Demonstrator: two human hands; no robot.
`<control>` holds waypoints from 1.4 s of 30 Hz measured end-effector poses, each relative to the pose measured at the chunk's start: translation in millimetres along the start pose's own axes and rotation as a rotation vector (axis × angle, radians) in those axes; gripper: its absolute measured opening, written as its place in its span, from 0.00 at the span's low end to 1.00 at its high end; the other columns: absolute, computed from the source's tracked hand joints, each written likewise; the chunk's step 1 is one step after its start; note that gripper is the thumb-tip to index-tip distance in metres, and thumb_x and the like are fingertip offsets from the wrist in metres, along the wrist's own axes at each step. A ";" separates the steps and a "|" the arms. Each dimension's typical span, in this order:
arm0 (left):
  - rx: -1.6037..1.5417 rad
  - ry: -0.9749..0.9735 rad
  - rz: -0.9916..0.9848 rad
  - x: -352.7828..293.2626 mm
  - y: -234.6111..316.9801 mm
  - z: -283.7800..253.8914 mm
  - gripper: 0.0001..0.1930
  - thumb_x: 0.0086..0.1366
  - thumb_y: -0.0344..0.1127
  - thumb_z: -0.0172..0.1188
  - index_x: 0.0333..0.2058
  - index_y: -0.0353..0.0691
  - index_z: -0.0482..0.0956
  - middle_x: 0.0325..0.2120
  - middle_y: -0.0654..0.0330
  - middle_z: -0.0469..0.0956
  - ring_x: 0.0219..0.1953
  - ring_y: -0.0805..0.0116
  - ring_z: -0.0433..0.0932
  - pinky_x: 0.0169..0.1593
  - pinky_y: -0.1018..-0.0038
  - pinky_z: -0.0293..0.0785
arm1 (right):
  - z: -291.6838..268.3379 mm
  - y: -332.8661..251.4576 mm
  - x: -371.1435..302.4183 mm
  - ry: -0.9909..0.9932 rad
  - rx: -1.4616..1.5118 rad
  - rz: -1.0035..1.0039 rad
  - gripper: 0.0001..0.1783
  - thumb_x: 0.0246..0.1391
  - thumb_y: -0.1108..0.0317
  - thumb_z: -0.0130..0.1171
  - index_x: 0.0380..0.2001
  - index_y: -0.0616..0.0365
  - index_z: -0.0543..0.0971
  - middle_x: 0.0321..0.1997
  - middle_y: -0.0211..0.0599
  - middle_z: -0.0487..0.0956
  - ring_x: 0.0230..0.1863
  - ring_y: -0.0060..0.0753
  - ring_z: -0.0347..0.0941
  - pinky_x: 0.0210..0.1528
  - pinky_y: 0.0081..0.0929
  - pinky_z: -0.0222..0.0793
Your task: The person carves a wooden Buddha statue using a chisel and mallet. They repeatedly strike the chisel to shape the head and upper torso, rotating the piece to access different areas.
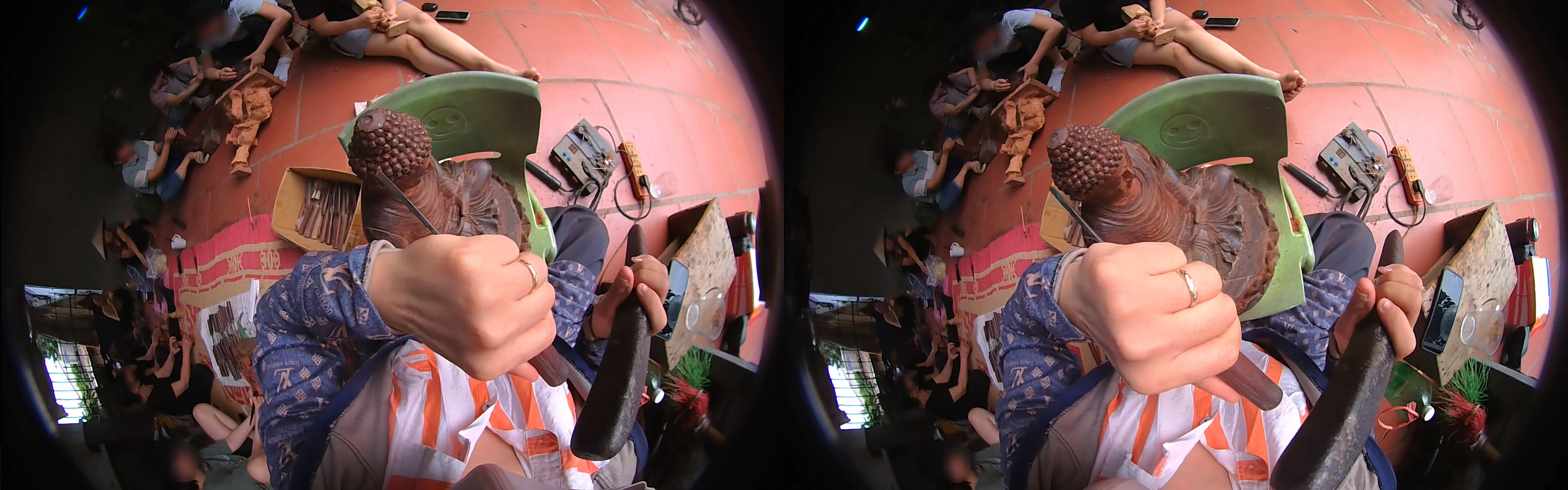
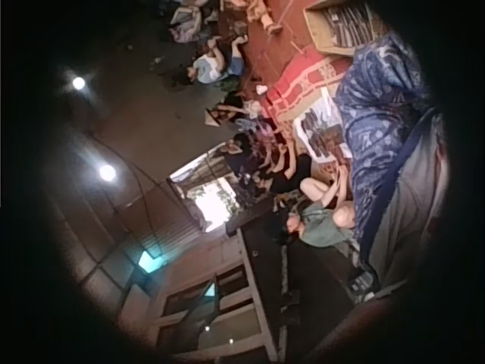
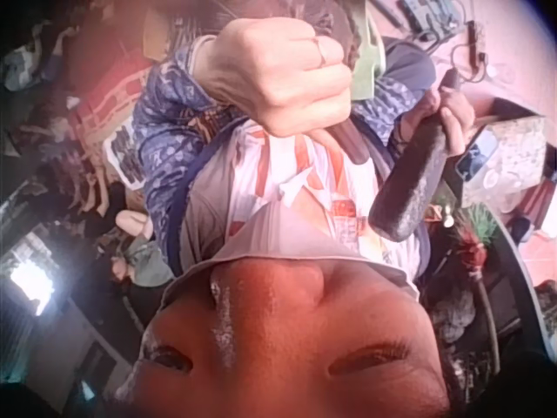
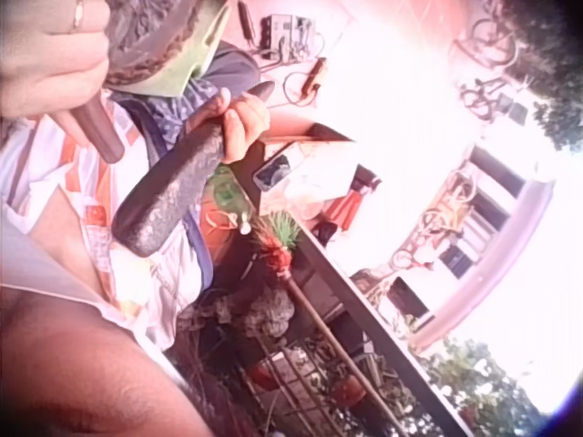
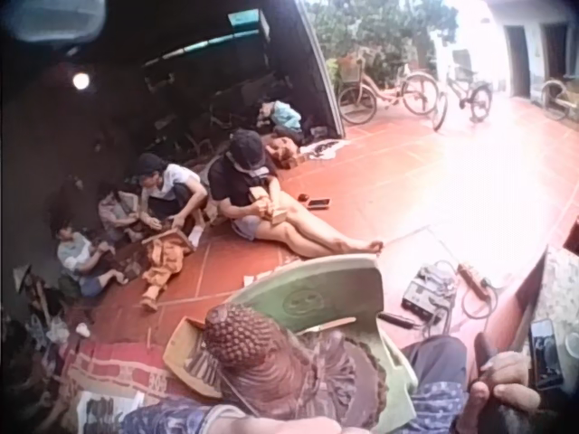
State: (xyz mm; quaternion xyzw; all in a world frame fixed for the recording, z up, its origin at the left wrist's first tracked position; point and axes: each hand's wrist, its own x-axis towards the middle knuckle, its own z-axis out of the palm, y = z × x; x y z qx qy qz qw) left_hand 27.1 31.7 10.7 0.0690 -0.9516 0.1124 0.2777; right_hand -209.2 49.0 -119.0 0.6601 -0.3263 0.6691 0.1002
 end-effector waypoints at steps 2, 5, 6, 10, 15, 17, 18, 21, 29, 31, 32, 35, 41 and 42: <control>-0.097 0.070 0.005 3.9 -1.6 -0.3 0.15 0.44 0.46 0.61 0.17 0.42 0.69 0.14 0.68 0.61 0.14 0.76 0.60 0.16 0.80 0.49 | 1.1 5.6 -6.8 -0.008 0.049 0.009 0.17 0.59 0.75 0.59 0.41 0.54 0.60 0.27 0.39 0.68 0.26 0.37 0.66 0.31 0.39 0.68; -0.213 0.133 -0.089 10.7 -2.1 6.0 0.17 0.45 0.50 0.62 0.19 0.42 0.70 0.14 0.69 0.58 0.14 0.76 0.60 0.16 0.79 0.50 | 3.7 5.1 -11.0 -0.055 0.063 0.037 0.18 0.57 0.76 0.61 0.40 0.54 0.61 0.27 0.38 0.68 0.27 0.35 0.65 0.33 0.41 0.70; -0.232 0.130 -0.106 11.5 -2.1 6.3 0.18 0.45 0.51 0.61 0.20 0.43 0.71 0.15 0.68 0.59 0.15 0.75 0.61 0.17 0.79 0.52 | 4.6 4.3 -11.5 -0.055 0.061 0.054 0.18 0.56 0.76 0.61 0.41 0.54 0.61 0.27 0.38 0.68 0.27 0.35 0.65 0.34 0.41 0.70; -0.241 0.093 -0.133 11.9 -5.5 6.9 0.19 0.45 0.55 0.60 0.22 0.45 0.71 0.18 0.66 0.63 0.19 0.71 0.69 0.20 0.76 0.65 | 7.4 4.9 -18.6 -0.038 0.086 0.136 0.18 0.55 0.77 0.61 0.41 0.55 0.62 0.27 0.38 0.69 0.27 0.36 0.66 0.35 0.41 0.71; -0.223 0.097 -0.156 11.9 -10.7 8.0 0.20 0.45 0.55 0.60 0.21 0.44 0.71 0.18 0.65 0.63 0.19 0.70 0.69 0.21 0.76 0.66 | 5.1 6.2 -15.0 -0.103 0.083 0.141 0.19 0.54 0.79 0.61 0.41 0.55 0.62 0.27 0.39 0.70 0.27 0.36 0.66 0.35 0.41 0.70; -0.212 0.095 -0.167 11.5 -10.0 7.9 0.20 0.45 0.55 0.60 0.21 0.43 0.71 0.18 0.65 0.63 0.19 0.69 0.69 0.21 0.76 0.66 | 7.5 7.1 -14.9 -0.100 0.105 0.131 0.19 0.54 0.79 0.62 0.41 0.55 0.62 0.27 0.39 0.70 0.27 0.37 0.66 0.34 0.40 0.70; -0.215 0.104 -0.164 12.1 -11.2 7.7 0.20 0.45 0.55 0.60 0.21 0.43 0.71 0.18 0.65 0.63 0.19 0.69 0.69 0.21 0.76 0.66 | 6.9 6.8 -13.7 -0.094 0.102 0.132 0.19 0.54 0.79 0.61 0.41 0.55 0.62 0.27 0.39 0.69 0.27 0.37 0.66 0.34 0.40 0.70; -0.223 0.129 -0.156 13.2 -13.5 6.7 0.20 0.46 0.55 0.60 0.22 0.43 0.70 0.18 0.65 0.62 0.18 0.70 0.68 0.20 0.75 0.65 | 5.5 7.6 -13.0 -0.074 0.104 0.140 0.19 0.54 0.79 0.61 0.42 0.55 0.62 0.27 0.40 0.70 0.27 0.37 0.66 0.33 0.39 0.69; -0.250 0.201 -0.181 14.5 -12.5 -0.9 0.22 0.49 0.57 0.60 0.22 0.43 0.70 0.18 0.65 0.61 0.17 0.71 0.66 0.18 0.76 0.62 | 6.2 6.6 -5.3 -0.072 0.062 0.142 0.19 0.56 0.78 0.60 0.43 0.54 0.60 0.28 0.41 0.70 0.26 0.36 0.66 0.32 0.37 0.67; -0.254 0.210 -0.177 15.2 -15.2 -0.5 0.21 0.49 0.56 0.60 0.22 0.42 0.70 0.18 0.65 0.61 0.17 0.71 0.66 0.18 0.76 0.61 | 6.6 9.3 -6.1 -0.045 0.085 0.154 0.19 0.55 0.79 0.60 0.42 0.55 0.61 0.28 0.41 0.70 0.26 0.35 0.66 0.33 0.36 0.67; -0.251 0.204 -0.174 14.9 -16.8 0.1 0.21 0.49 0.55 0.60 0.22 0.42 0.71 0.17 0.65 0.61 0.17 0.71 0.66 0.18 0.76 0.61 | 7.4 10.7 -7.1 -0.029 0.096 0.161 0.19 0.55 0.80 0.60 0.41 0.55 0.61 0.27 0.41 0.70 0.26 0.35 0.66 0.33 0.35 0.67; -0.172 0.219 -0.123 15.0 -6.1 5.6 0.17 0.46 0.50 0.60 0.21 0.42 0.71 0.17 0.66 0.61 0.18 0.73 0.66 0.18 0.77 0.59 | 6.6 8.4 -12.2 -0.022 0.061 0.207 0.19 0.53 0.84 0.59 0.40 0.55 0.62 0.27 0.40 0.70 0.26 0.34 0.65 0.33 0.33 0.66; -0.152 0.214 -0.137 19.9 13.2 24.4 0.11 0.39 0.35 0.62 0.25 0.40 0.78 0.16 0.69 0.65 0.17 0.78 0.65 0.16 0.81 0.49 | 8.4 8.9 -21.2 -0.005 0.291 0.377 0.19 0.50 0.90 0.52 0.41 0.57 0.63 0.28 0.39 0.70 0.27 0.29 0.64 0.34 0.29 0.65; -0.123 0.165 -0.179 22.5 8.5 22.1 0.14 0.39 0.36 0.63 0.29 0.40 0.79 0.17 0.69 0.66 0.17 0.78 0.66 0.16 0.81 0.54 | 8.1 10.2 -22.7 -0.002 0.346 0.421 0.19 0.50 0.90 0.51 0.41 0.58 0.63 0.28 0.40 0.70 0.27 0.29 0.64 0.34 0.28 0.65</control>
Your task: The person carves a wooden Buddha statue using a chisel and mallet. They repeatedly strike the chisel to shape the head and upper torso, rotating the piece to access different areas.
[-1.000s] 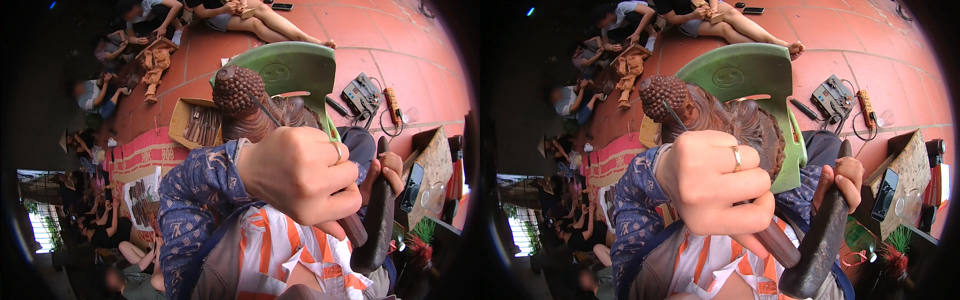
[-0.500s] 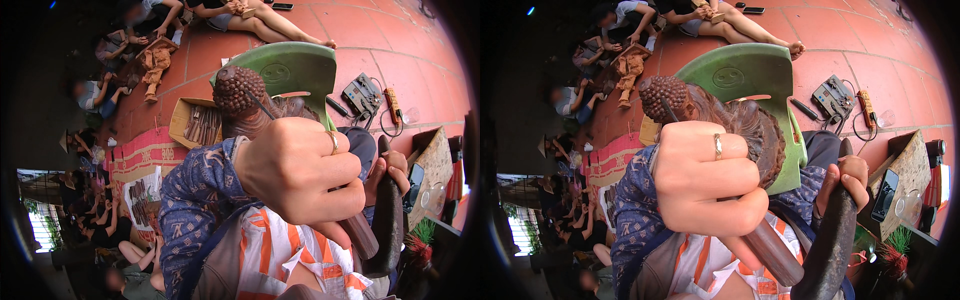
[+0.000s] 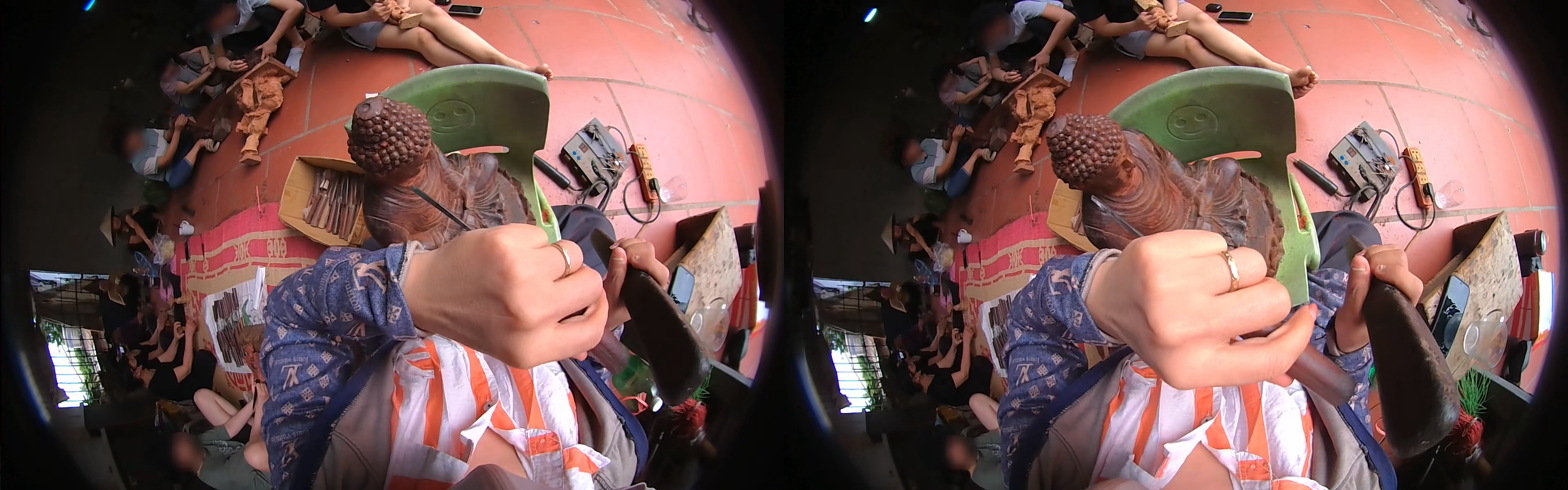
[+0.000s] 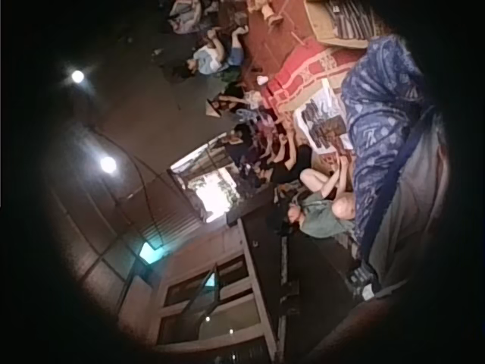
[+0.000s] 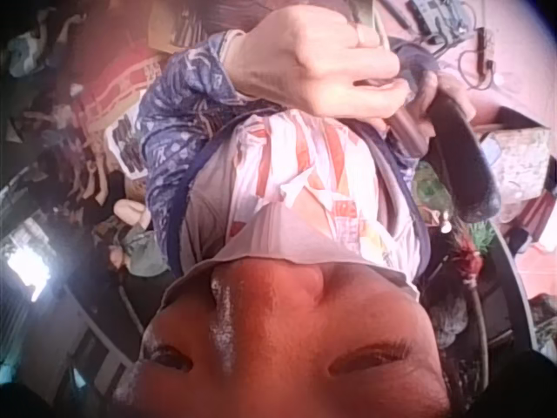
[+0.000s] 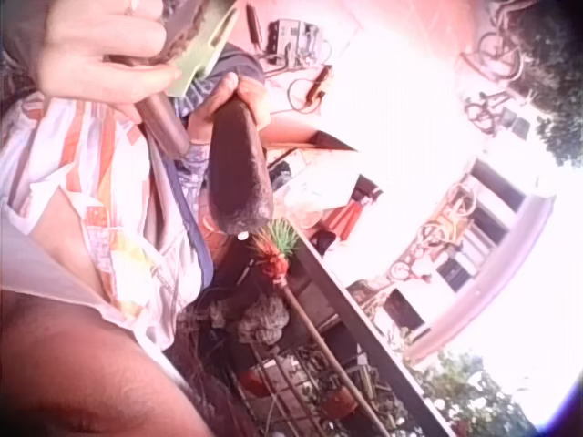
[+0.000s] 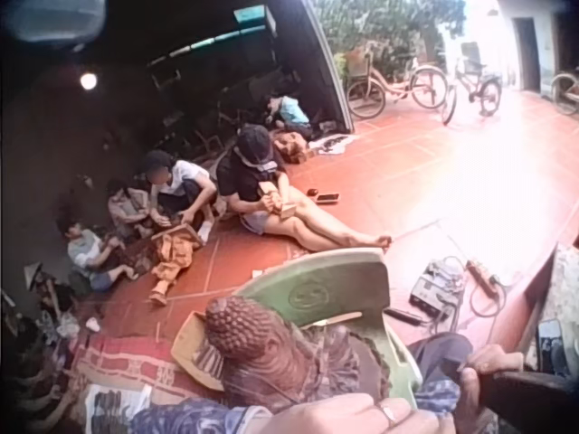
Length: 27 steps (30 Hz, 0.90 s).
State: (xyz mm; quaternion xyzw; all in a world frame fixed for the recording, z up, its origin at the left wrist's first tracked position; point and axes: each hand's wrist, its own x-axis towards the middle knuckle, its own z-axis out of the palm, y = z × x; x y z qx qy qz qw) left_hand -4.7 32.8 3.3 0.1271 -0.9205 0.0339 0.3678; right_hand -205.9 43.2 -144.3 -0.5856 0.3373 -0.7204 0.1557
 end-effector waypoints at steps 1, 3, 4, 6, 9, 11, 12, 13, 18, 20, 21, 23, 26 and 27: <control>0.035 -0.002 -0.011 -1.4 -2.7 5.1 0.15 0.39 0.36 0.63 0.29 0.40 0.80 0.17 0.69 0.66 0.17 0.77 0.66 0.16 0.80 0.56 | -4.0 0.1 3.6 -0.089 0.049 0.016 0.18 0.50 0.90 0.50 0.40 0.58 0.63 0.27 0.39 0.70 0.28 0.27 0.64 0.35 0.26 0.64; 0.080 -0.008 -0.043 -1.4 -5.1 13.5 0.16 0.39 0.38 0.64 0.30 0.40 0.80 0.18 0.68 0.66 0.18 0.77 0.67 0.16 0.80 0.59 | 3.0 6.1 -6.9 -0.006 0.124 0.103 0.15 0.52 0.88 0.52 0.38 0.59 0.64 0.25 0.36 0.69 0.26 0.26 0.64 0.34 0.25 0.63; 0.090 -0.014 -0.065 -0.5 -5.3 15.5 0.16 0.40 0.38 0.64 0.31 0.40 0.80 0.19 0.68 0.67 0.18 0.77 0.67 0.17 0.80 0.60 | 3.5 9.7 -12.6 -0.015 0.140 0.140 0.14 0.52 0.87 0.53 0.37 0.59 0.65 0.25 0.36 0.69 0.26 0.26 0.63 0.34 0.25 0.63; 0.120 -0.045 -0.102 0.4 -5.4 15.2 0.16 0.41 0.40 0.65 0.31 0.40 0.80 0.19 0.68 0.68 0.18 0.76 0.68 0.17 0.80 0.62 | 6.3 11.7 -20.9 -0.050 0.154 0.230 0.12 0.53 0.84 0.55 0.36 0.59 0.65 0.24 0.35 0.68 0.25 0.25 0.63 0.33 0.24 0.62; 0.167 -0.096 -0.149 -0.9 -6.3 11.3 0.16 0.46 0.45 0.66 0.31 0.41 0.80 0.22 0.67 0.70 0.20 0.76 0.70 0.18 0.79 0.63 | 1.9 7.9 -24.0 -0.215 -0.114 0.309 0.11 0.54 0.79 0.59 0.33 0.59 0.66 0.24 0.33 0.68 0.25 0.26 0.63 0.32 0.24 0.61; 0.177 -0.083 -0.142 -3.4 -7.8 11.9 0.17 0.46 0.46 0.66 0.32 0.41 0.80 0.22 0.67 0.71 0.20 0.75 0.70 0.18 0.79 0.64 | 5.1 3.3 -26.3 -0.189 -0.068 0.459 0.12 0.52 0.74 0.63 0.31 0.60 0.67 0.27 0.32 0.69 0.27 0.26 0.65 0.33 0.25 0.61; 0.181 -0.076 -0.136 -3.2 -8.5 12.1 0.18 0.45 0.46 0.67 0.32 0.41 0.81 0.23 0.67 0.71 0.20 0.75 0.70 0.18 0.79 0.64 | 6.1 3.5 -27.2 -0.166 -0.021 0.437 0.12 0.52 0.75 0.63 0.32 0.61 0.68 0.28 0.32 0.70 0.28 0.26 0.65 0.34 0.25 0.62; 0.164 -0.038 -0.154 -1.0 -8.8 11.9 0.17 0.44 0.45 0.66 0.30 0.41 0.79 0.22 0.66 0.71 0.21 0.74 0.72 0.20 0.78 0.66 | 7.1 4.5 -27.5 -0.143 0.025 0.415 0.11 0.52 0.75 0.63 0.32 0.61 0.69 0.30 0.32 0.70 0.29 0.26 0.66 0.35 0.26 0.63; 0.168 0.132 -0.223 18.6 -14.0 13.0 0.18 0.37 0.44 0.67 0.26 0.41 0.77 0.22 0.65 0.70 0.24 0.69 0.75 0.24 0.74 0.70 | 15.8 -1.5 -16.5 0.013 -0.036 0.385 0.12 0.51 0.77 0.63 0.35 0.62 0.70 0.33 0.32 0.71 0.31 0.25 0.66 0.37 0.27 0.64; 0.252 0.221 -0.214 22.1 -24.8 18.8 0.17 0.37 0.44 0.68 0.25 0.41 0.77 0.21 0.64 0.70 0.23 0.68 0.74 0.23 0.73 0.70 | 20.0 -3.9 -12.1 0.064 -0.074 0.383 0.13 0.50 0.78 0.64 0.36 0.62 0.70 0.34 0.33 0.71 0.32 0.25 0.66 0.37 0.26 0.64; 0.281 0.259 -0.203 24.2 -29.0 20.3 0.17 0.37 0.44 0.69 0.24 0.42 0.77 0.21 0.64 0.70 0.22 0.68 0.74 0.23 0.73 0.70 | 16.6 -2.7 -10.0 0.025 -0.080 0.367 0.13 0.50 0.80 0.63 0.36 0.62 0.70 0.34 0.33 0.71 0.32 0.25 0.66 0.38 0.26 0.64; 0.365 0.326 -0.175 26.8 -33.4 18.3 0.16 0.37 0.44 0.69 0.22 0.42 0.76 0.20 0.63 0.70 0.21 0.66 0.74 0.22 0.72 0.70 | 9.2 -0.2 -5.6 -0.055 -0.089 0.333 0.14 0.48 0.83 0.63 0.36 0.62 0.70 0.33 0.33 0.71 0.32 0.24 0.65 0.38 0.24 0.65; 0.415 0.425 -0.123 32.6 -41.8 17.9 0.15 0.38 0.44 0.69 0.20 0.43 0.75 0.19 0.62 0.70 0.21 0.64 0.74 0.22 0.70 0.71 | -6.2 3.2 -5.0 -0.131 -0.075 0.401 0.14 0.47 0.85 0.62 0.34 0.62 0.70 0.31 0.33 0.70 0.31 0.24 0.65 0.36 0.22 0.64; 0.352 0.469 -0.157 33.5 -44.6 25.9 0.15 0.38 0.44 0.69 0.19 0.43 0.75 0.19 0.62 0.70 0.22 0.64 0.75 0.22 0.70 0.71 | -7.6 4.0 -6.3 -0.129 -0.052 0.448 0.14 0.47 0.85 0.62 0.34 0.61 0.70 0.30 0.33 0.70 0.30 0.23 0.65 0.35 0.21 0.64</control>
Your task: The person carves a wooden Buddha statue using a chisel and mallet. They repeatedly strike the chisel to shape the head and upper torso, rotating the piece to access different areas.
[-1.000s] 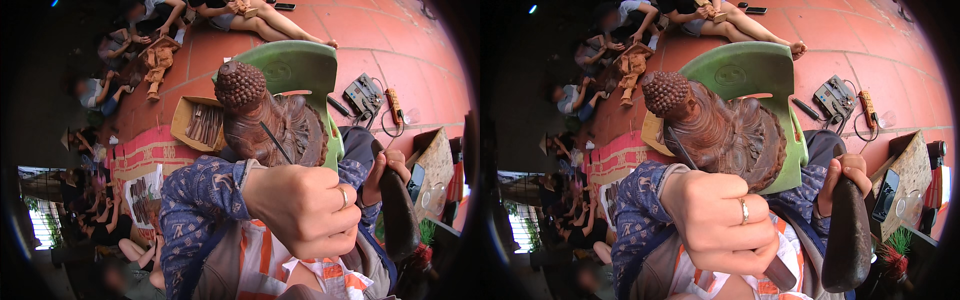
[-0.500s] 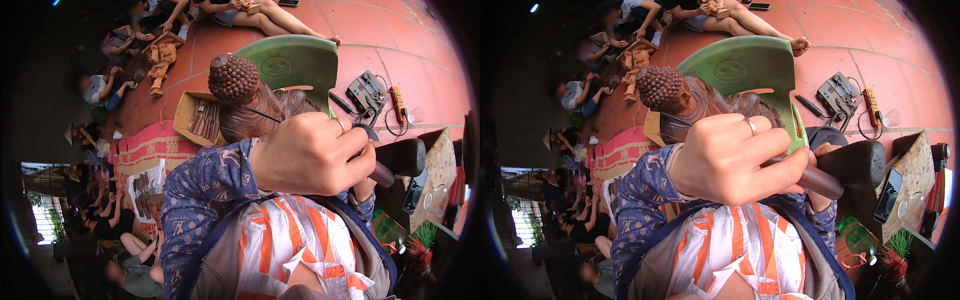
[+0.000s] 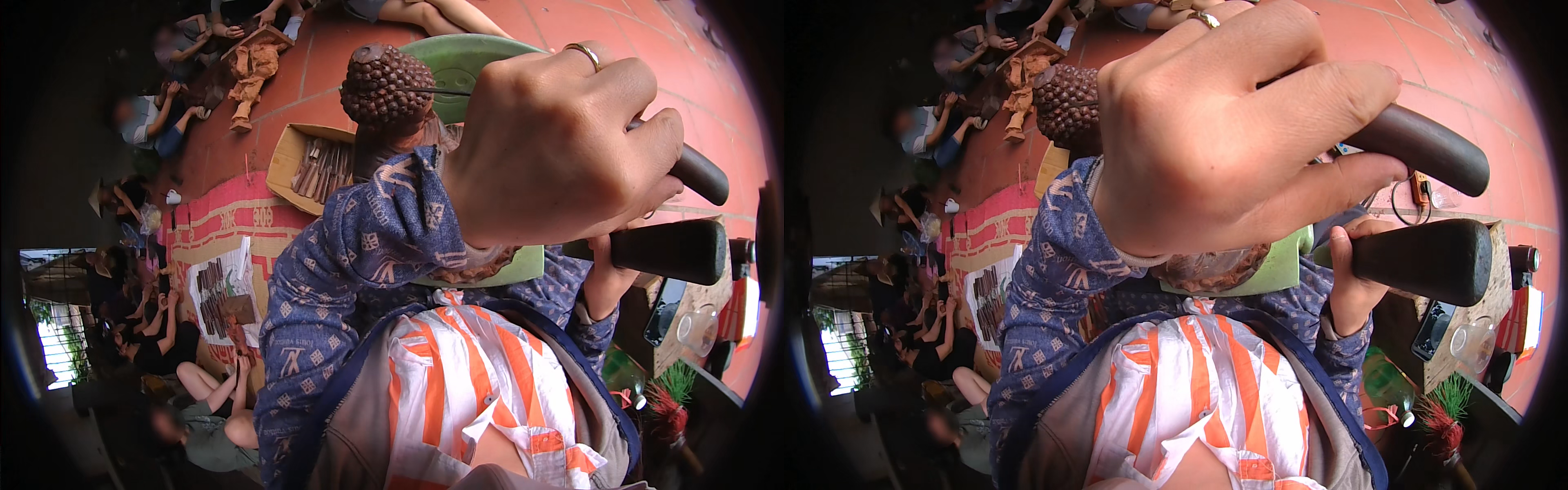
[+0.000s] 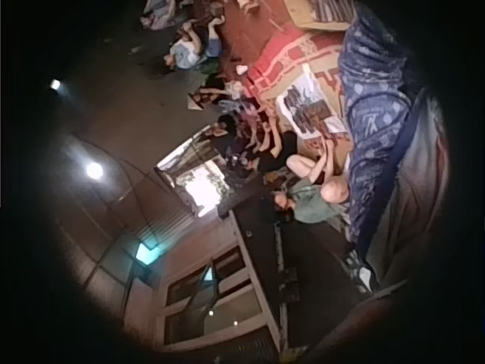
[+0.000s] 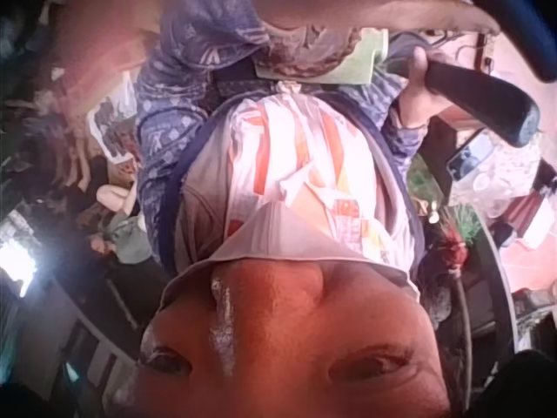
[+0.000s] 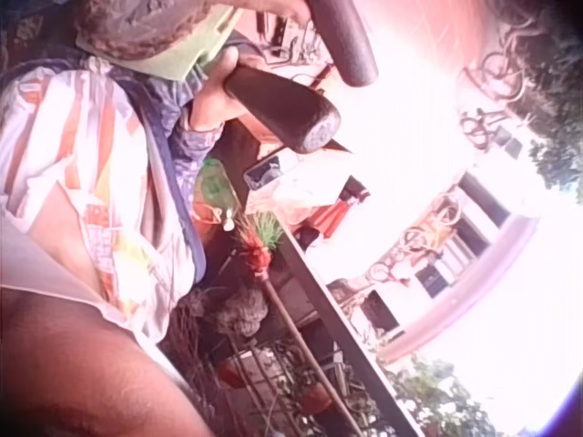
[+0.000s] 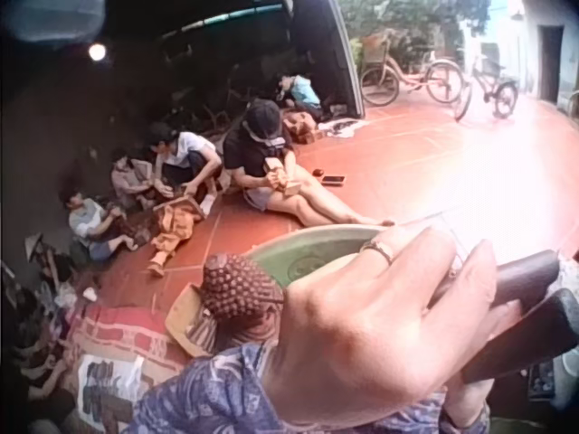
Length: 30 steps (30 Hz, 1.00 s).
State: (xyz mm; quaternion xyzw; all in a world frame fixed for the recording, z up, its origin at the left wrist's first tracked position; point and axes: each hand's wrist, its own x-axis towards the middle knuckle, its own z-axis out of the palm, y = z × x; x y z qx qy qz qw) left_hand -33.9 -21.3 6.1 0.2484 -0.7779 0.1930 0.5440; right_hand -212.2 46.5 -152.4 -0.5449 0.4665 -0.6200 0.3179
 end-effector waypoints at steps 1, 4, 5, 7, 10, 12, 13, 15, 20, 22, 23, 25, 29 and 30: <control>-0.023 0.012 -0.027 -3.8 -0.7 3.0 0.15 0.38 0.43 0.69 0.19 0.43 0.75 0.19 0.62 0.70 0.22 0.64 0.75 0.22 0.69 0.71 | -1.0 2.2 -0.2 -0.006 0.014 -0.002 0.14 0.47 0.85 0.62 0.34 0.61 0.70 0.30 0.33 0.70 0.30 0.23 0.65 0.34 0.20 0.64; -0.032 0.016 -0.050 -7.6 -2.4 4.7 0.14 0.37 0.43 0.70 0.19 0.43 0.75 0.19 0.62 0.69 0.22 0.64 0.75 0.22 0.69 0.71 | -1.4 5.3 -0.3 -0.010 0.071 0.003 0.14 0.47 0.85 0.61 0.34 0.61 0.69 0.30 0.34 0.70 0.29 0.23 0.65 0.33 0.19 0.63; -0.026 0.016 -0.049 -7.8 -2.8 4.6 0.14 0.37 0.43 0.70 0.19 0.43 0.75 0.19 0.62 0.69 0.23 0.63 0.75 0.22 0.69 0.71 | -0.3 3.8 -0.3 -0.005 0.098 0.012 0.14 0.47 0.85 0.61 0.34 0.61 0.69 0.30 0.34 0.70 0.29 0.22 0.65 0.32 0.19 0.63; -0.019 0.035 -0.051 -7.1 -2.6 5.8 0.14 0.37 0.42 0.69 0.19 0.44 0.76 0.19 0.63 0.69 0.23 0.63 0.75 0.22 0.69 0.71 | 1.5 -1.4 0.8 0.001 0.111 0.015 0.13 0.48 0.86 0.60 0.34 0.62 0.69 0.29 0.34 0.70 0.29 0.22 0.65 0.32 0.19 0.62; 0.004 0.057 -0.077 -4.6 0.7 4.3 0.13 0.37 0.42 0.69 0.19 0.44 0.76 0.18 0.63 0.69 0.22 0.63 0.75 0.21 0.69 0.71 | 2.3 -9.8 6.5 -0.002 0.117 0.003 0.12 0.49 0.85 0.59 0.34 0.62 0.69 0.28 0.34 0.70 0.27 0.22 0.65 0.31 0.19 0.62; 0.041 0.065 -0.072 -5.5 -1.4 2.9 0.12 0.38 0.42 0.69 0.19 0.44 0.76 0.18 0.63 0.69 0.22 0.63 0.75 0.21 0.69 0.70 | 2.4 -16.0 17.1 -0.008 0.173 0.005 0.11 0.50 0.84 0.58 0.34 0.62 0.69 0.27 0.34 0.70 0.25 0.22 0.65 0.30 0.19 0.62; 0.057 0.067 -0.071 -5.2 -2.9 3.7 0.12 0.38 0.42 0.69 0.19 0.45 0.77 0.19 0.63 0.69 0.22 0.63 0.75 0.20 0.69 0.69 | 1.2 -21.3 25.0 -0.024 0.212 0.026 0.10 0.51 0.84 0.58 0.34 0.62 0.69 0.27 0.34 0.70 0.25 0.22 0.65 0.30 0.19 0.62; 0.053 0.056 -0.100 -3.7 -5.2 4.4 0.13 0.37 0.43 0.69 0.20 0.44 0.77 0.19 0.63 0.69 0.21 0.63 0.75 0.20 0.69 0.69 | -1.7 -34.9 44.9 -0.061 0.294 0.069 0.09 0.52 0.83 0.57 0.34 0.62 0.69 0.26 0.34 0.70 0.24 0.21 0.65 0.29 0.18 0.62; 0.005 0.114 -0.121 0.4 -3.3 1.1 0.16 0.36 0.45 0.70 0.21 0.45 0.77 0.19 0.63 0.69 0.21 0.63 0.75 0.19 0.68 0.68 | -17.3 -58.1 69.1 -0.092 -0.070 -0.061 0.05 0.55 0.78 0.60 0.34 0.63 0.74 0.26 0.28 0.71 0.23 0.16 0.66 0.27 0.17 0.61; -0.001 0.103 -0.128 0.7 -2.3 -0.2 0.16 0.37 0.45 0.71 0.22 0.45 0.76 0.19 0.62 0.69 0.21 0.62 0.75 0.19 0.67 0.68 | -17.7 -58.3 75.1 -0.071 0.066 -0.102 0.06 0.54 0.78 0.61 0.34 0.63 0.75 0.27 0.28 0.72 0.23 0.15 0.66 0.26 0.17 0.61; -0.006 0.109 -0.126 1.1 -2.3 -0.9 0.16 0.37 0.45 0.71 0.22 0.45 0.76 0.19 0.62 0.69 0.21 0.62 0.75 0.19 0.67 0.68 | -19.9 -60.8 76.4 -0.056 -0.016 -0.094 0.06 0.54 0.78 0.62 0.34 0.63 0.75 0.28 0.28 0.72 0.23 0.15 0.66 0.26 0.16 0.60; -0.013 0.123 -0.121 2.9 -2.5 -3.0 0.15 0.38 0.45 0.71 0.22 0.46 0.76 0.19 0.62 0.69 0.21 0.62 0.75 0.19 0.67 0.68 | -23.7 -66.5 77.9 -0.024 -0.176 -0.081 0.06 0.54 0.79 0.62 0.33 0.64 0.75 0.29 0.28 0.73 0.23 0.14 0.66 0.24 0.15 0.60; -0.030 0.155 -0.162 4.8 -1.3 -2.3 0.16 0.38 0.45 0.72 0.23 0.45 0.77 0.20 0.62 0.70 0.22 0.62 0.75 0.21 0.67 0.69 | -24.8 -65.4 83.7 -0.078 0.058 -0.122 0.07 0.53 0.79 0.63 0.36 0.63 0.76 0.29 0.28 0.73 0.24 0.13 0.66 0.24 0.14 0.59; -0.041 0.173 -0.160 5.9 -3.5 -0.6 0.16 0.38 0.45 0.72 0.23 0.45 0.78 0.20 0.62 0.70 0.22 0.62 0.75 0.22 0.67 0.70 | -26.6 -75.9 81.8 -0.092 -0.222 -0.123 0.08 0.54 0.76 0.62 0.37 0.63 0.75 0.28 0.28 0.73 0.25 0.15 0.67 0.26 0.16 0.61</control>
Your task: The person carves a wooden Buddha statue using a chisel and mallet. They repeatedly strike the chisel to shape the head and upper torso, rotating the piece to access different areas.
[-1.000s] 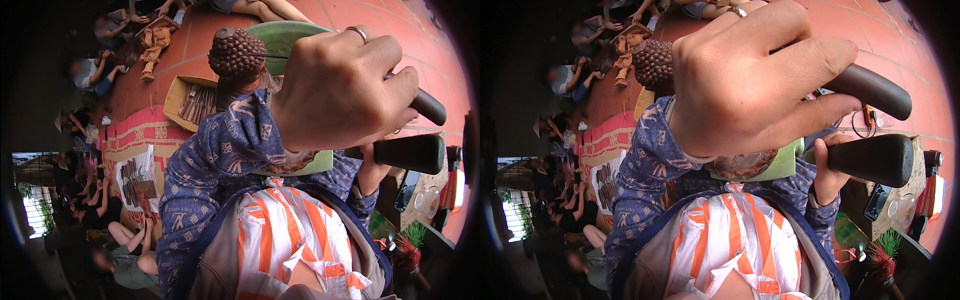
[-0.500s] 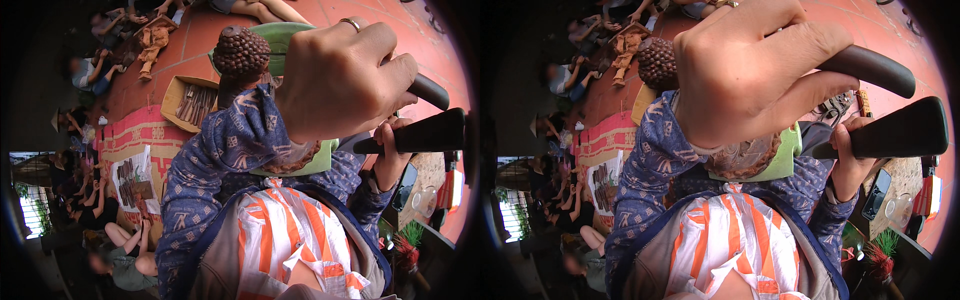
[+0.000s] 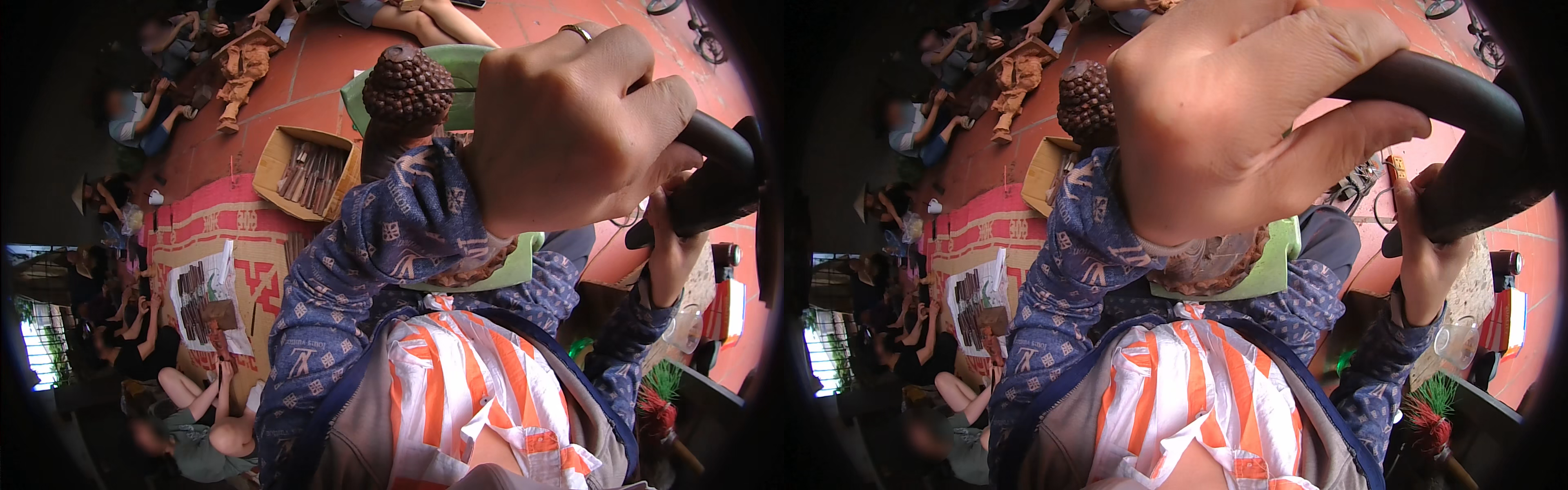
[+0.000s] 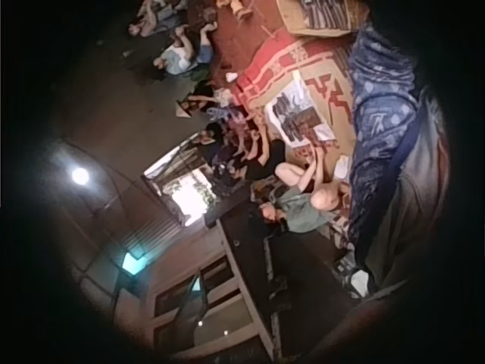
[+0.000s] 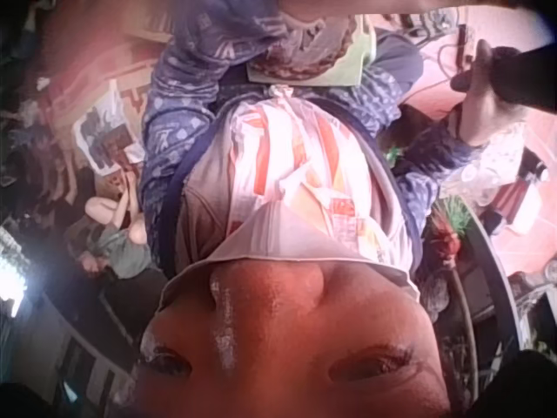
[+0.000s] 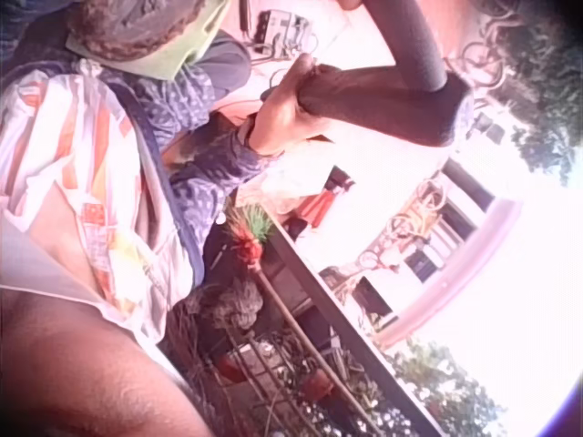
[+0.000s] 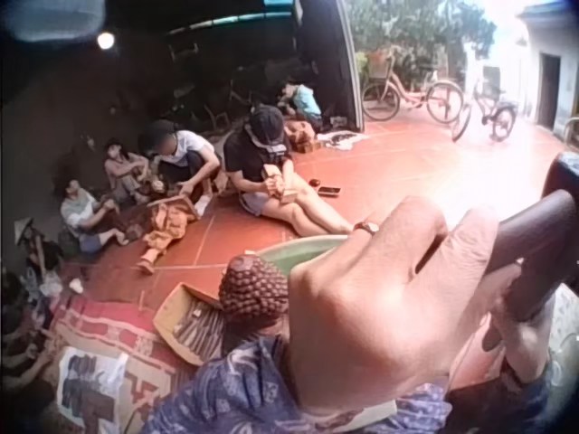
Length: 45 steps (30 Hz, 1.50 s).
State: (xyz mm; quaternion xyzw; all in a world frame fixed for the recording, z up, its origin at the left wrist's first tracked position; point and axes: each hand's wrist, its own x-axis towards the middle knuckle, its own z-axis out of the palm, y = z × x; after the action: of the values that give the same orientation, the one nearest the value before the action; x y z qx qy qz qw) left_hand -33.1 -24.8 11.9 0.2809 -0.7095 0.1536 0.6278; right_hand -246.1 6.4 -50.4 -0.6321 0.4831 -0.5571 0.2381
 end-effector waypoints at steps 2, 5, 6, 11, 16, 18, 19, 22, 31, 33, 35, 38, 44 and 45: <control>-0.018 0.030 -0.004 2.4 -0.9 3.1 0.16 0.38 0.45 0.73 0.24 0.45 0.79 0.20 0.61 0.71 0.22 0.62 0.75 0.23 0.67 0.70 | -3.7 -2.6 3.9 0.041 0.071 0.036 0.09 0.54 0.75 0.63 0.37 0.63 0.75 0.27 0.29 0.73 0.25 0.15 0.67 0.28 0.17 0.61; 0.039 0.039 0.000 3.4 0.2 -5.9 0.17 0.38 0.45 0.73 0.25 0.44 0.79 0.21 0.61 0.71 0.22 0.61 0.75 0.23 0.67 0.71 | 1.2 2.8 11.3 -0.003 0.216 0.052 0.12 0.51 0.76 0.65 0.39 0.63 0.76 0.28 0.30 0.75 0.26 0.15 0.69 0.28 0.17 0.61; 0.014 0.046 -0.004 3.7 -0.5 -3.8 0.17 0.38 0.46 0.73 0.25 0.44 0.79 0.21 0.61 0.71 0.22 0.61 0.75 0.23 0.67 0.71 | -3.9 0.2 11.5 0.018 0.104 0.034 0.13 0.51 0.76 0.66 0.40 0.63 0.76 0.28 0.30 0.75 0.25 0.15 0.69 0.27 0.16 0.61; -0.076 0.145 0.039 9.9 0.2 -5.5 0.18 0.46 0.42 0.71 0.32 0.39 0.79 0.23 0.59 0.72 0.22 0.62 0.77 0.23 0.69 0.73 | -5.9 -12.9 13.9 0.036 -0.007 -0.051 0.12 0.52 0.78 0.65 0.40 0.65 0.76 0.28 0.31 0.76 0.18 0.15 0.67 0.20 0.14 0.57; -0.135 0.300 0.093 19.4 -2.3 3.5 0.18 0.46 0.42 0.70 0.32 0.38 0.79 0.23 0.60 0.72 0.22 0.63 0.76 0.23 0.71 0.73 | -18.3 -3.2 9.3 0.000 0.153 -0.038 0.16 0.55 0.74 0.63 0.46 0.65 0.72 0.27 0.31 0.76 0.30 0.20 0.73 0.31 0.18 0.66; -0.120 0.099 0.085 10.5 12.1 -8.4 0.16 0.44 0.42 0.66 0.29 0.38 0.79 0.23 0.61 0.71 0.22 0.66 0.75 0.21 0.71 0.72 | -17.9 17.7 -5.3 0.133 0.176 -0.117 0.15 0.54 0.76 0.62 0.44 0.64 0.72 0.29 0.31 0.75 0.30 0.21 0.73 0.33 0.19 0.68; -0.134 -0.019 0.124 -0.4 23.9 -14.2 0.14 0.45 0.41 0.64 0.28 0.38 0.78 0.23 0.62 0.70 0.22 0.67 0.75 0.20 0.71 0.71 | -12.3 14.7 -8.3 0.181 0.102 -0.018 0.15 0.53 0.78 0.61 0.44 0.63 0.72 0.29 0.31 0.74 0.32 0.22 0.73 0.34 0.20 0.68; -0.301 -0.305 0.263 -24.8 49.1 -29.8 0.09 0.45 0.38 0.59 0.23 0.38 0.76 0.21 0.64 0.68 0.22 0.71 0.74 0.19 0.73 0.69 | -4.7 3.7 -20.9 0.183 0.074 0.063 0.16 0.51 0.83 0.58 0.43 0.61 0.70 0.29 0.31 0.72 0.33 0.22 0.71 0.34 0.20 0.68; -0.474 -0.673 0.375 -28.1 16.7 -64.7 0.17 0.43 0.50 0.61 0.21 0.44 0.70 0.18 0.69 0.63 0.20 0.76 0.66 0.19 0.79 0.57 | 10.0 17.4 -55.7 0.137 0.075 -0.588 0.13 0.56 0.78 0.58 0.37 0.58 0.64 0.23 0.39 0.69 0.24 0.32 0.65 0.31 0.32 0.65; -0.428 -0.721 0.373 -23.8 9.9 -69.2 0.17 0.43 0.51 0.62 0.21 0.44 0.70 0.18 0.69 0.62 0.19 0.76 0.66 0.19 0.79 0.56 | 13.3 15.0 -60.7 0.120 0.030 -0.565 0.13 0.58 0.75 0.57 0.38 0.56 0.62 0.23 0.37 0.68 0.25 0.32 0.64 0.31 0.33 0.64; -0.403 -0.706 0.352 -24.2 7.5 -70.3 0.18 0.43 0.52 0.62 0.20 0.44 0.69 0.17 0.68 0.61 0.18 0.75 0.65 0.18 0.79 0.55 | 15.8 15.1 -64.7 0.112 0.007 -0.542 0.13 0.59 0.74 0.56 0.38 0.55 0.61 0.24 0.36 0.67 0.25 0.32 0.64 0.32 0.33 0.64; -0.390 -0.703 0.344 -24.7 4.2 -69.5 0.18 0.42 0.52 0.62 0.20 0.44 0.69 0.17 0.68 0.60 0.17 0.75 0.64 0.18 0.78 0.55 | 17.2 17.6 -69.2 0.113 0.008 -0.509 0.13 0.59 0.74 0.57 0.38 0.56 0.61 0.24 0.37 0.68 0.25 0.32 0.65 0.32 0.34 0.64; -0.381 -0.734 0.338 -24.2 3.6 -71.6 0.18 0.42 0.52 0.62 0.19 0.44 0.69 0.16 0.68 0.59 0.17 0.75 0.63 0.17 0.78 0.55 | 19.4 19.6 -68.8 0.117 0.028 -0.501 0.13 0.58 0.75 0.58 0.37 0.57 0.63 0.23 0.37 0.68 0.24 0.32 0.65 0.30 0.32 0.64; -0.377 -0.732 0.342 -23.3 3.9 -72.2 0.18 0.42 0.52 0.62 0.19 0.44 0.69 0.16 0.68 0.59 0.17 0.75 0.63 0.17 0.78 0.55 | 21.5 18.5 -68.1 0.132 0.041 -0.506 0.12 0.57 0.76 0.58 0.37 0.57 0.64 0.23 0.37 0.68 0.23 0.30 0.64 0.28 0.29 0.63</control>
State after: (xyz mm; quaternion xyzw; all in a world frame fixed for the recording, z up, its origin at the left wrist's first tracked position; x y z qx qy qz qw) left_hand 24.0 24.3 1.6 0.0762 -0.9369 0.0135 0.3410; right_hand -226.4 53.1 -104.0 -0.6900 0.3129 -0.6487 0.0718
